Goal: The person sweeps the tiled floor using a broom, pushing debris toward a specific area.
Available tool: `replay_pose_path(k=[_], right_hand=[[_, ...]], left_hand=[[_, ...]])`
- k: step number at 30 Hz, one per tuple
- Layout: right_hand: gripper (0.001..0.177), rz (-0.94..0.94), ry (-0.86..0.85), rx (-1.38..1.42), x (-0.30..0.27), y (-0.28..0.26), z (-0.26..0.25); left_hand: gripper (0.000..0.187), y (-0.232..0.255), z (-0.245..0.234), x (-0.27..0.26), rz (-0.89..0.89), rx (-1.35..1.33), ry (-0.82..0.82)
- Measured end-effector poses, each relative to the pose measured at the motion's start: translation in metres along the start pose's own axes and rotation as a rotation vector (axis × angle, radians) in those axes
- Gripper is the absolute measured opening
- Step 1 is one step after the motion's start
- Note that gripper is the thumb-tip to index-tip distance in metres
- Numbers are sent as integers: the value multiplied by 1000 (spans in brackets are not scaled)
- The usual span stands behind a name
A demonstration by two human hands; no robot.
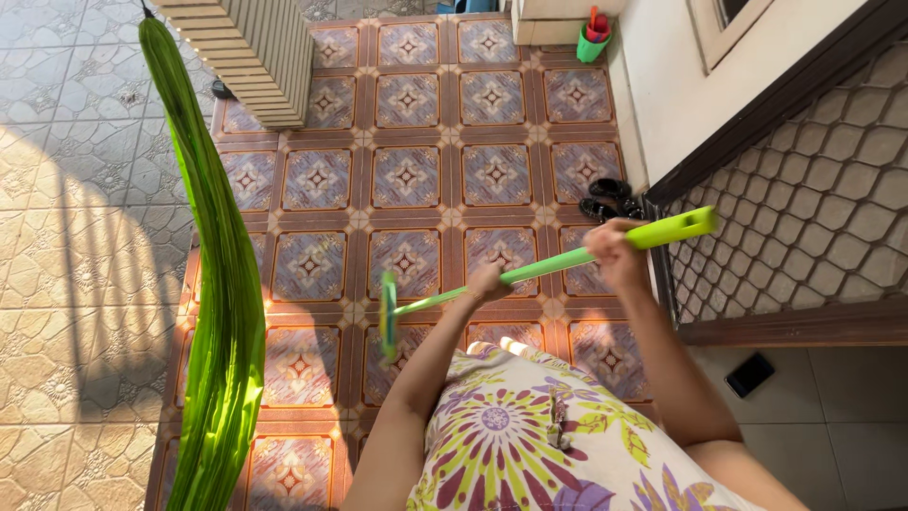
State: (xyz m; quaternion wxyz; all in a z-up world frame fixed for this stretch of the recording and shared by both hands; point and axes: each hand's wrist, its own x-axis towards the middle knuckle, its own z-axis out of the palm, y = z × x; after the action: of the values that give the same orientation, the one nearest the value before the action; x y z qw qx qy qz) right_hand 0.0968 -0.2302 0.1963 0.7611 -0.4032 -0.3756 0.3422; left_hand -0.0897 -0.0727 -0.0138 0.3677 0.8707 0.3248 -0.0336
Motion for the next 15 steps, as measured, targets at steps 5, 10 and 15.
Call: replay_pose_path(k=[5,10,15], right_hand=[[37,-112,-80,-77,26,-89,17],[30,-114,-270,-407,34,-129,68],[33,-137,-407,-571,37,-88,87]], left_hand=[[31,60,16,49,156,-108,-61],[32,108,20,82,281,-288,-102],[31,106,21,84,373,-358,14]])
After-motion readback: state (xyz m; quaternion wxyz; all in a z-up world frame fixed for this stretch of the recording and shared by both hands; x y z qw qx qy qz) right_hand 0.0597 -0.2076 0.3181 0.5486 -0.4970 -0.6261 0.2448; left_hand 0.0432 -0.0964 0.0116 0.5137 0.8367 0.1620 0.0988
